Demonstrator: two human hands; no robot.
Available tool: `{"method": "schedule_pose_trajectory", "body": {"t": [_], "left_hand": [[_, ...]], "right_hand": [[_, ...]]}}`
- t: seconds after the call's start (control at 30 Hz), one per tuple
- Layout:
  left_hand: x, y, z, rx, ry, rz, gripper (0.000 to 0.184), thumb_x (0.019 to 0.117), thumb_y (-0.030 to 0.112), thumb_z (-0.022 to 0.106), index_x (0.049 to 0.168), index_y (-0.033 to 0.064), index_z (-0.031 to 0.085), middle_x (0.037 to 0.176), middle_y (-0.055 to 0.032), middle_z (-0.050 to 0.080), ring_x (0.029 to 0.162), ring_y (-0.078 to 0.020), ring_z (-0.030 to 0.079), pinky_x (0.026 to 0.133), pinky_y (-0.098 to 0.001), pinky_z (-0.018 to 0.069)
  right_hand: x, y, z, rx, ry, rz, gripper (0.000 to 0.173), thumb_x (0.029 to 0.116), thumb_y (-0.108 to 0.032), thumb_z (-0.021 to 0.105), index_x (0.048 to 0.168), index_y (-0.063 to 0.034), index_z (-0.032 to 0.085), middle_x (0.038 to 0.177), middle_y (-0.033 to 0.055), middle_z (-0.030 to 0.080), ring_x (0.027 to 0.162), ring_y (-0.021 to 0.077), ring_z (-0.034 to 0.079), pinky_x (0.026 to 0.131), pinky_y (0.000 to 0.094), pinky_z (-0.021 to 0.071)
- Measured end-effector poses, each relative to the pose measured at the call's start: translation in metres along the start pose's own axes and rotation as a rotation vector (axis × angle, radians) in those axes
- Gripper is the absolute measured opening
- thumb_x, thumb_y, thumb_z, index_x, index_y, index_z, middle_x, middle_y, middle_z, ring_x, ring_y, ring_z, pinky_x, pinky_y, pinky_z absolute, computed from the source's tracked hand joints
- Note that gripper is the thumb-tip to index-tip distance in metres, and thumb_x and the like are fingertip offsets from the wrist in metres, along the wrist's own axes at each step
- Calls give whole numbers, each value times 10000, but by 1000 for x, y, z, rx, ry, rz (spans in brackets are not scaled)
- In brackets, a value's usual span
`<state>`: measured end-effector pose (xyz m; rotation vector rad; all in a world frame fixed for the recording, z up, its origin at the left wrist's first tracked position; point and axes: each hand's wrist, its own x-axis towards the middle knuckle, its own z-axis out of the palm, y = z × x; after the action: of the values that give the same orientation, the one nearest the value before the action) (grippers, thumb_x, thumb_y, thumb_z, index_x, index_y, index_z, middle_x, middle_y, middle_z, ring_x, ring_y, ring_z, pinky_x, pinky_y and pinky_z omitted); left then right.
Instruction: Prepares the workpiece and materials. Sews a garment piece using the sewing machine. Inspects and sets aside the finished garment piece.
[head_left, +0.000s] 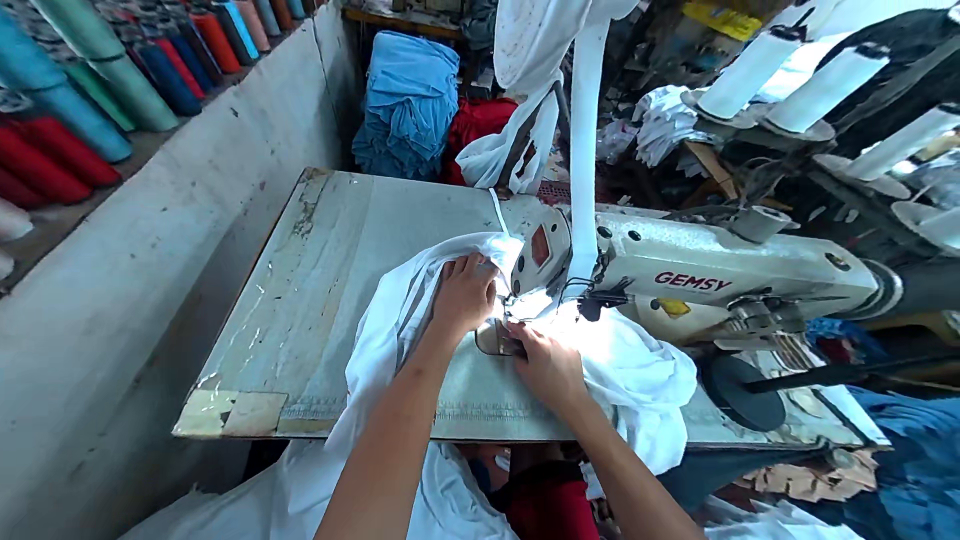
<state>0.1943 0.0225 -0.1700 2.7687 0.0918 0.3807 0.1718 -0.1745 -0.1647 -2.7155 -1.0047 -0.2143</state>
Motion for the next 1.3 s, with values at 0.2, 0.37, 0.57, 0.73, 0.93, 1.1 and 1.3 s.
{"method": "schedule_pose_trajectory", "body": {"t": [0.2,0.37,0.57,0.73,0.93,1.1,1.3], "left_hand": [[20,-17,5,19,93,-15,415,1077,432,405,1299,238,697,1468,-91,546,1388,-301,467,1150,-528,333],[35,-22,2,24,21,-124,701,963,721,428,1432,230,603,1574,-79,450,1467,-299,384,1201,-538,275],[46,-23,8,-71,116,-111,326,956,508,643,1164,288,763,1407,-43,593,1350,-276,494,1150,-553,333],[61,-18,11,-179,148,-51,274,976,479,645,1032,260,799,1226,7,681,1226,-247,570,1037,-557,418],[7,-17,-13,-361,29,-67,364,1008,454,613,1052,131,775,984,-82,737,976,-255,693,928,-522,536],[-142,11,-57,-277,-198,-183,500,1027,516,532,1080,69,750,991,-148,741,982,-337,705,902,-574,528],[-281,55,-65,-239,76,-41,322,990,391,638,951,117,803,910,-66,758,811,-248,733,734,-483,606]], "right_hand": [[3,46,-2,-9,91,-78,271,855,-173,675,1087,-87,785,761,147,725,665,374,713,556,583,538],[28,92,-10,105,62,116,451,899,-410,681,1095,-6,720,1064,211,731,1034,348,712,916,560,554],[43,101,13,232,169,-26,354,930,-346,670,1060,-23,734,1022,107,752,1023,169,714,949,363,569],[46,90,5,258,-237,100,410,1025,-231,585,1266,98,626,1254,256,661,1215,260,620,1078,355,446],[25,86,2,92,28,-14,388,961,-357,589,1135,-49,748,1078,195,742,1029,367,715,885,592,553],[-43,68,-42,465,38,-4,397,1004,-440,597,1098,-69,704,719,14,610,581,100,528,529,312,470],[-19,-57,-81,566,-352,-588,369,979,-93,511,1297,-146,690,972,65,721,822,188,678,744,444,574]]}}
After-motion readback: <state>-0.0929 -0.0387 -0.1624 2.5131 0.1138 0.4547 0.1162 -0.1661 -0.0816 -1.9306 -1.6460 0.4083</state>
